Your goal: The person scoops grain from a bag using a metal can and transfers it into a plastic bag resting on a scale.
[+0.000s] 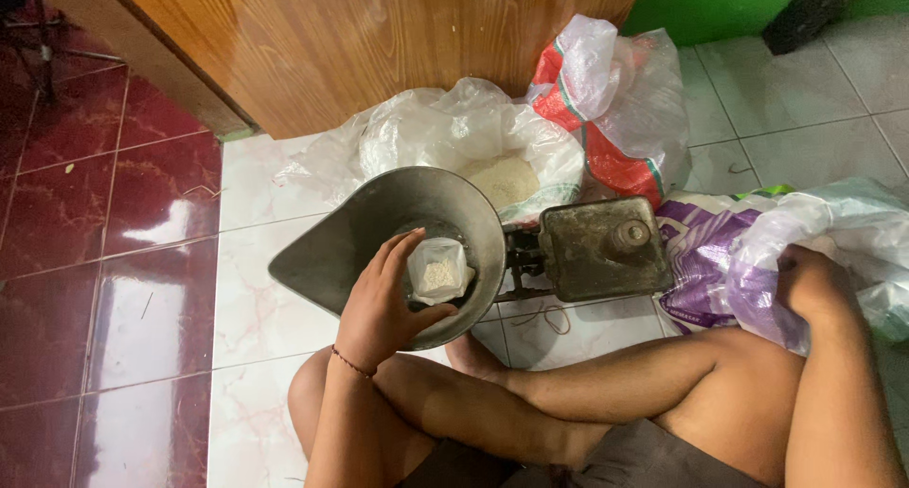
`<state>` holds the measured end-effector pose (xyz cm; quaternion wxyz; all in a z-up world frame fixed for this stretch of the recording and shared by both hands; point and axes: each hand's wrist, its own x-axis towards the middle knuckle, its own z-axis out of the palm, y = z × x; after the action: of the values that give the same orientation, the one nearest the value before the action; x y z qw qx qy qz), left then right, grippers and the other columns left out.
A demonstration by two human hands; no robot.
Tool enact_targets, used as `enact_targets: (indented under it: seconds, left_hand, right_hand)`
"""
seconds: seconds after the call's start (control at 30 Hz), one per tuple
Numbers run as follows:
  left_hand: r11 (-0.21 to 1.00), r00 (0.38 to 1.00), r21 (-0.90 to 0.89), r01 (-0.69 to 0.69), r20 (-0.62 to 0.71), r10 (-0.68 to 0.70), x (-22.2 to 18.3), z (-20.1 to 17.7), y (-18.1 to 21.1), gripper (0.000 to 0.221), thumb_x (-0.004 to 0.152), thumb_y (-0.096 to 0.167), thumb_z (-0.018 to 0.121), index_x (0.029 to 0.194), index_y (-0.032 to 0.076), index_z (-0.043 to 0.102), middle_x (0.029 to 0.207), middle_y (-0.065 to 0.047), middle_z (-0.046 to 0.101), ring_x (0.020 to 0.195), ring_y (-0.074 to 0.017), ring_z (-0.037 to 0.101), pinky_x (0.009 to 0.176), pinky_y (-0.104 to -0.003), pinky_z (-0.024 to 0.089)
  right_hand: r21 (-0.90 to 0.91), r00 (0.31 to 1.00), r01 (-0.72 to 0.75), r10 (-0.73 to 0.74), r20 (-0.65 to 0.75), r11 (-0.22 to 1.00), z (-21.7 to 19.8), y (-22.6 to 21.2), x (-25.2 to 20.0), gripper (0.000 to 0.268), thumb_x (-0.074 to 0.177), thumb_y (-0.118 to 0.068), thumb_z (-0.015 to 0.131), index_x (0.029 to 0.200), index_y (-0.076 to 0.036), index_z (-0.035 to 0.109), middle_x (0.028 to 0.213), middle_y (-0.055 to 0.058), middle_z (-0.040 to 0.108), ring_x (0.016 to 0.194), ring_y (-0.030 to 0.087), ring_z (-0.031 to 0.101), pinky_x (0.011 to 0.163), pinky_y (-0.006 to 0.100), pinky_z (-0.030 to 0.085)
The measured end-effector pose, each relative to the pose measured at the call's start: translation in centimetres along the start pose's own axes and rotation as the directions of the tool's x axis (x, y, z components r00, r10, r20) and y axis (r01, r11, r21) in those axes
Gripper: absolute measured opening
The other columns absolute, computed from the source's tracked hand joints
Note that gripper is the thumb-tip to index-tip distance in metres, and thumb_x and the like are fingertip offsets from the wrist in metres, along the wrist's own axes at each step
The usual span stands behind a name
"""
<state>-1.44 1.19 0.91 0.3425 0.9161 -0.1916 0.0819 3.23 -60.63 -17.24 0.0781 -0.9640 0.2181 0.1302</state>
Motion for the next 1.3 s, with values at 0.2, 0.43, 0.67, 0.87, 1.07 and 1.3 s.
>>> enact_targets:
  seconds: [0.2,0.43,0.67,0.87,1.07,1.3]
  left_hand:
    - [1.000,1.000,0.009,-0.001,-0.026,0.001,0.2,0.4,0.4,0.085,0.066,0.030,0.087,0.135,0.006,0.044,0.131,-0.014,0.054,0.121,-0.0289,0.053,0.100,-0.039,0.043]
    - [0.999,0.999,-0.012,0.034,-0.027,-0.034,0.3,0.4,0.6,0.080,0.069,0.029,0.085,0.134,0.006,0.045,0.131,-0.013,0.054,0.121,-0.0268,0.054,0.102,-0.037,0.043]
    - [1.000,0.999,-0.007,0.011,-0.041,-0.011,0.0,0.8,0.1,0.080,0.069,0.029,0.084,0.135,0.005,0.044,0.131,-0.014,0.054,0.121,-0.0273,0.053,0.103,-0.038,0.041]
    - [0.999,0.999,-0.015,0.029,-0.035,-0.029,-0.1,0.9,-0.1,0.080,0.069,0.025,0.084,0.136,0.006,0.043,0.132,-0.013,0.054,0.122,-0.0274,0.052,0.102,-0.038,0.042]
    - [0.999,0.997,-0.030,0.033,-0.068,-0.034,-0.1,0.6,0.0,0.080,0.069,0.026,0.084,0.135,0.004,0.043,0.132,-0.014,0.054,0.122,-0.0283,0.051,0.105,-0.039,0.040]
    - [0.996,0.996,-0.062,0.062,-0.057,-0.066,-0.2,0.5,0.0,0.077,0.071,0.025,0.083,0.135,0.004,0.044,0.132,-0.013,0.054,0.121,-0.0278,0.052,0.104,-0.039,0.041]
  right_hand:
    - [-0.137,0.925,0.133,-0.173,-0.340,0.982,2.8,1.0,-0.3,0.011,0.073,-0.014,0.057,0.079,-0.012,0.066,0.080,0.023,0.067,0.079,0.045,0.065,0.062,0.047,0.043]
    - [-0.211,0.838,0.150,-0.237,-0.490,0.966,3.2,0.2,-0.8,0.019,0.094,-0.015,0.055,0.106,-0.007,0.067,0.105,0.018,0.065,0.097,0.039,0.058,0.078,0.045,0.044]
    - [0.270,0.795,0.363,-0.145,-0.589,0.892,-0.7,-2.8,-5.2,0.008,0.083,-0.012,0.067,0.087,-0.006,0.067,0.081,0.012,0.068,0.078,0.026,0.062,0.071,0.037,0.044]
    - [0.828,0.880,0.215,0.265,-0.395,0.518,-3.8,-3.2,-8.1,0.035,0.093,-0.026,0.068,0.123,-0.009,0.066,0.108,0.003,0.068,0.095,0.007,0.061,0.080,0.023,0.049]
    - [0.922,0.906,-0.049,0.405,-0.120,0.383,-6.1,-2.3,-12.5,0.015,0.102,-0.045,0.054,0.107,-0.031,0.056,0.089,-0.010,0.054,0.062,-0.001,0.043,0.048,0.015,0.034]
    - [0.912,0.843,-0.109,0.523,-0.125,0.394,-2.2,3.2,-12.1,0.050,0.101,-0.078,0.048,0.112,-0.030,0.056,0.115,-0.015,0.055,0.093,-0.006,0.053,0.058,0.015,0.038]
